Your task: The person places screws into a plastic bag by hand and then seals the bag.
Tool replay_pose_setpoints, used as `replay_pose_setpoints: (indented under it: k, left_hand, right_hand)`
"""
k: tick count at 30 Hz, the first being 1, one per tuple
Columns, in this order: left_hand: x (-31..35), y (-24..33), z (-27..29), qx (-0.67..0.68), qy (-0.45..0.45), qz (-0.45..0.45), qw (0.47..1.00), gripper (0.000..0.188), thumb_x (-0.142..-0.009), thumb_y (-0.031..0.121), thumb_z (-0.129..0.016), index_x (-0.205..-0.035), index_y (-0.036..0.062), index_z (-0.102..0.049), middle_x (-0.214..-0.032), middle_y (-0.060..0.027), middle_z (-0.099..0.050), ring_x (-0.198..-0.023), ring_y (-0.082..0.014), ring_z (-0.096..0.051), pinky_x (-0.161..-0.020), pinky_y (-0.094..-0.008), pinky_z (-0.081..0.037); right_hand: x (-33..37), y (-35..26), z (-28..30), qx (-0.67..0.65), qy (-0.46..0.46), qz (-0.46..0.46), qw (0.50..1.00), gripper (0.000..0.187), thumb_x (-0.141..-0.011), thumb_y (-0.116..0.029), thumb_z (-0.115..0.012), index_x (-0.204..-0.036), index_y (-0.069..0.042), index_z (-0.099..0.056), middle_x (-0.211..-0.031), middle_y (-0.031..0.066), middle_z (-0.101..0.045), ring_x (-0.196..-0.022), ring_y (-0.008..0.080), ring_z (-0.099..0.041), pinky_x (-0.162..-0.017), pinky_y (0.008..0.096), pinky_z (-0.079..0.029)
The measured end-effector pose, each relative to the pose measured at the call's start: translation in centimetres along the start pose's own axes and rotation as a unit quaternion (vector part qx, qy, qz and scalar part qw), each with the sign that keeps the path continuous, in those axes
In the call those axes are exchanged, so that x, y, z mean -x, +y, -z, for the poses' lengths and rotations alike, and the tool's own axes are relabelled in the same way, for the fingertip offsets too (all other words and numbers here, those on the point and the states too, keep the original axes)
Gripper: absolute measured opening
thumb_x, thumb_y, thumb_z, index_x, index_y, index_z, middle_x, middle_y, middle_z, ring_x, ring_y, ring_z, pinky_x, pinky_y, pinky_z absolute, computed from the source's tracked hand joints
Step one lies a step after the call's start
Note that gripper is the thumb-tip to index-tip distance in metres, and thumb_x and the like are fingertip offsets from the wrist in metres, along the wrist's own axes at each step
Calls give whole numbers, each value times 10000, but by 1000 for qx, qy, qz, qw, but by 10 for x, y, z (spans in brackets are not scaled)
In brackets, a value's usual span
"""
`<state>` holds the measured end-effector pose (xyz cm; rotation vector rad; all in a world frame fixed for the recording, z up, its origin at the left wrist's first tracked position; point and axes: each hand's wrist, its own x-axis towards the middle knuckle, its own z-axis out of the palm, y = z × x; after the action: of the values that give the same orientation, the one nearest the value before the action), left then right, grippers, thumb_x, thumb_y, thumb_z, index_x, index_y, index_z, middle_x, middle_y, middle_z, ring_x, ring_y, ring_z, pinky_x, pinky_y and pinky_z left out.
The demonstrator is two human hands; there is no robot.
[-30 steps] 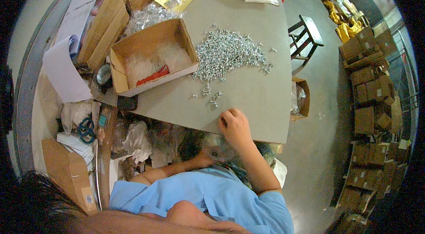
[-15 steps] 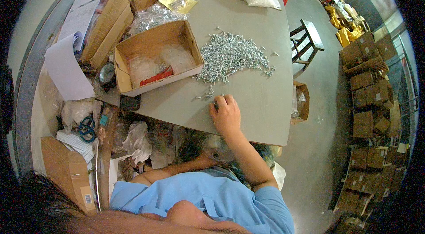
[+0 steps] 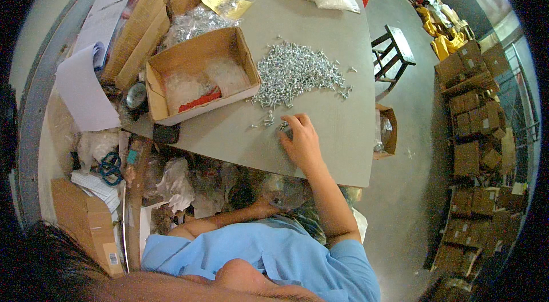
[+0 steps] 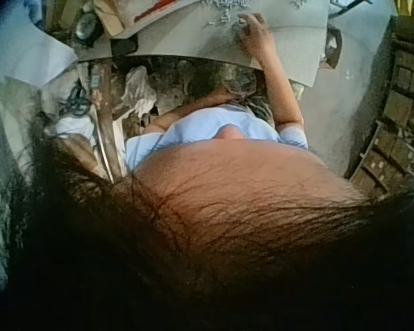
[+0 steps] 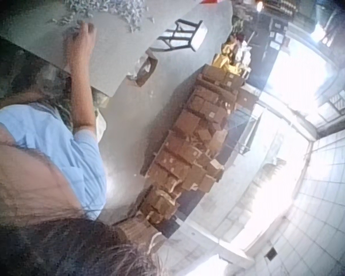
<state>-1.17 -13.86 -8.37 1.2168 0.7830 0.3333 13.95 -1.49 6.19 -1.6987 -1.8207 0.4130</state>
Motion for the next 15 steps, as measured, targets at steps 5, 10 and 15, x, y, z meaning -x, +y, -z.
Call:
replay_pose_setpoints:
  k: [5, 10, 15]
  left_hand:
    - [-2, -7, 2, -77, -13, 37, 996, 307, -787, 234, -761, -939, 58, -561, -822, -100, -647, -717, -135, -642, -594, -294, -504]
    - [0, -10, 0, -3, -6, -58, 998, 279, -788, 241, -758, -879, 58, -568, -813, -85, -639, -725, -134, -637, -598, -310, -504]
    - [7, 20, 3, -47, -5, 21, 999, 371, -748, 311, -777, -957, 52, -612, -957, -100, -637, -882, -187, -601, -760, -341, -496]
  right_hand:
    - [-9, 6, -4, 15, 1, 49, 999, 319, -722, -113, -659, -1029, -41, -611, -1027, 153, -560, -932, 325, -562, -830, 393, -460]
    - [-6, 15, -7, 20, -25, -3, 1000, 226, -716, -121, -650, -920, -31, -614, -971, 169, -573, -953, 364, -554, -855, 429, -453]
    - [20, 14, 7, 12, -46, -10, 999, 149, -728, -99, -640, -864, -38, -629, -901, 151, -594, -815, 339, -594, -734, 408, -488]
